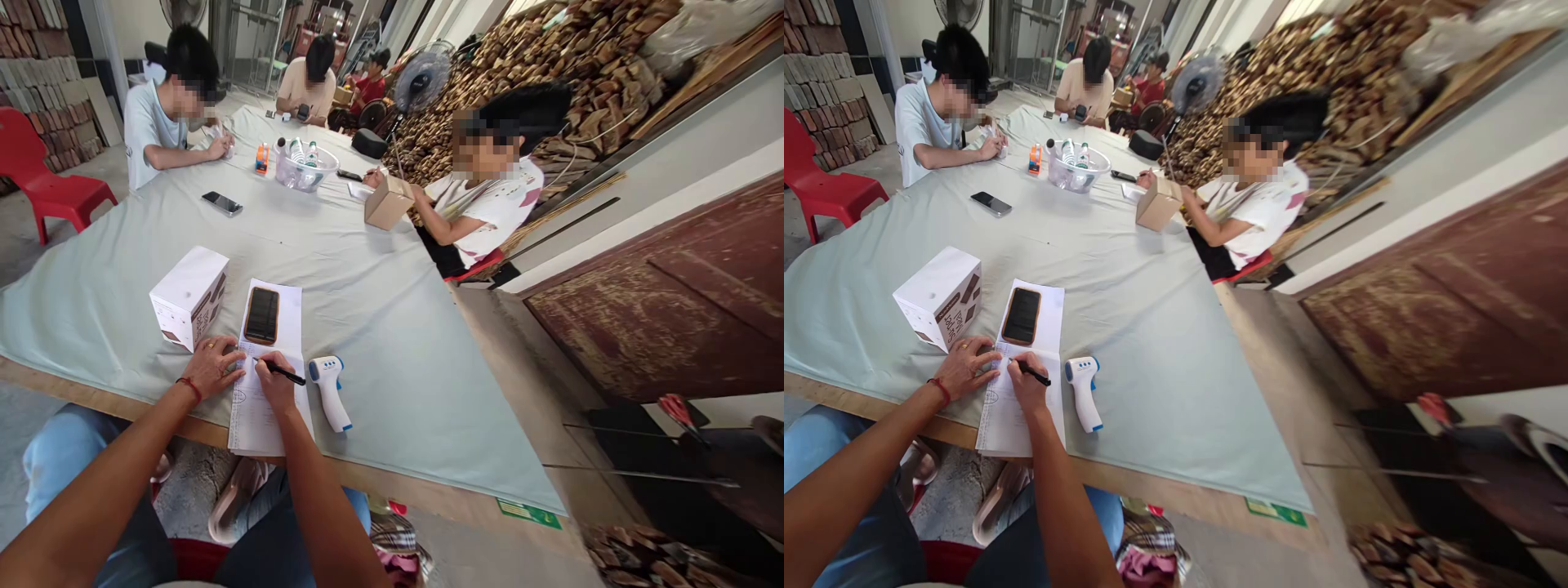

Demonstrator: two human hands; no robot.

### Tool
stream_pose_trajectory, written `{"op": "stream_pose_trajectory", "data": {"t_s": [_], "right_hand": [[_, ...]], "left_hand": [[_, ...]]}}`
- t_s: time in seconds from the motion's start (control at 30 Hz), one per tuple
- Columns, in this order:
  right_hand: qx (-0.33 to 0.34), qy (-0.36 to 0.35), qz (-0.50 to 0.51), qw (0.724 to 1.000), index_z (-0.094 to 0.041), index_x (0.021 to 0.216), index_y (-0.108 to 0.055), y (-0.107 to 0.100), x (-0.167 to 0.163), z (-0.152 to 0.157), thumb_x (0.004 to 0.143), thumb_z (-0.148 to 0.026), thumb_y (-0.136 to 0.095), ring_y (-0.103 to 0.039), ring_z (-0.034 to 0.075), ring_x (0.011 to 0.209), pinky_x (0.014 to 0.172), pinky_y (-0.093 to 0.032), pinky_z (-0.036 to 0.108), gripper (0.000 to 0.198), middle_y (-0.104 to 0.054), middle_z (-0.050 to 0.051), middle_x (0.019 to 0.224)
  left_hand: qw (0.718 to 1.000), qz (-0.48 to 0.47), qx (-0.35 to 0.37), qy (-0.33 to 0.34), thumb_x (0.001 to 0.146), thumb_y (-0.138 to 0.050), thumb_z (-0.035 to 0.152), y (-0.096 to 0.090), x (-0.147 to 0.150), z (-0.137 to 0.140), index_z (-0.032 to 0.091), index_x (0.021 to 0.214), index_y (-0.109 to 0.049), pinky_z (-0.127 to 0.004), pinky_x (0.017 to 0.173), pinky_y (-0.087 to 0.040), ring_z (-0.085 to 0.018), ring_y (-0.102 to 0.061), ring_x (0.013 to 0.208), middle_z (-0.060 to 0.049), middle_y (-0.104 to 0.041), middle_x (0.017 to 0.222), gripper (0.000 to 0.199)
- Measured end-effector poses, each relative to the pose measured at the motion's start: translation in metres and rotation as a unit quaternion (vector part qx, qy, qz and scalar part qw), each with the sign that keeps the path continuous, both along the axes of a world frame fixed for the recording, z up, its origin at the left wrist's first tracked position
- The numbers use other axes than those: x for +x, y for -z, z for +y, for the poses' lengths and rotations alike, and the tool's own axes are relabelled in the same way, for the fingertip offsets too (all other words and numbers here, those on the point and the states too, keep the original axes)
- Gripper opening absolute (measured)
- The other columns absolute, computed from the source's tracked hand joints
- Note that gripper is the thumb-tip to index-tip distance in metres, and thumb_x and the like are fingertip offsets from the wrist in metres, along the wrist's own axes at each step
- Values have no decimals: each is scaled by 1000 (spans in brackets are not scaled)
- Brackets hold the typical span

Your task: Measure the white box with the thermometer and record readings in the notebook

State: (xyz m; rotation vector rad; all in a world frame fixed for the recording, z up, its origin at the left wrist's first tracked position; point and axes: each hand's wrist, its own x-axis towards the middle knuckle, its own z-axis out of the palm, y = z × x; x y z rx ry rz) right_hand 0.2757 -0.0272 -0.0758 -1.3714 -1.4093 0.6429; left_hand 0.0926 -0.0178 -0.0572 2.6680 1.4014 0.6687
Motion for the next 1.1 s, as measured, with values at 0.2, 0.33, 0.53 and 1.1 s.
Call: {"op": "stream_pose_trajectory", "data": {"t_s": [0.2,0.33,0.53,1.1], "right_hand": [[87,35,-24,995,-19,92,-62,-10,3,-2,90,-29,-43,-61,17,76,76,-52,30,21,-65,2,82],[140,37,-195,970,-17,119,-61,-15,16,2,91,-11,-38,-61,21,100,90,-50,36,37,-65,10,106],[39,25,-425,904,-19,130,-60,-18,39,-6,80,5,-41,-58,25,101,89,-47,38,59,-64,14,111],[-162,74,29,984,-19,91,-63,-70,67,-46,79,-42,-53,-60,22,83,71,-45,30,28,-69,8,91]], "left_hand": [[996,-16,82,3,95,-52,31,-12,2,-8,19,97,-67,-38,87,-44,-24,-57,99,-9,-65,104,19],[974,-74,206,-52,95,-52,24,-9,-4,-14,20,91,-64,-36,85,-41,-21,-60,91,-6,-66,96,13],[869,-266,287,-303,77,-71,45,1,-19,-4,15,125,-51,-61,108,-29,-40,-42,130,-22,-45,136,60],[848,-468,23,-246,92,-37,68,-2,-35,2,17,128,-54,-50,104,-42,-31,-54,115,-15,-59,119,64]]}}
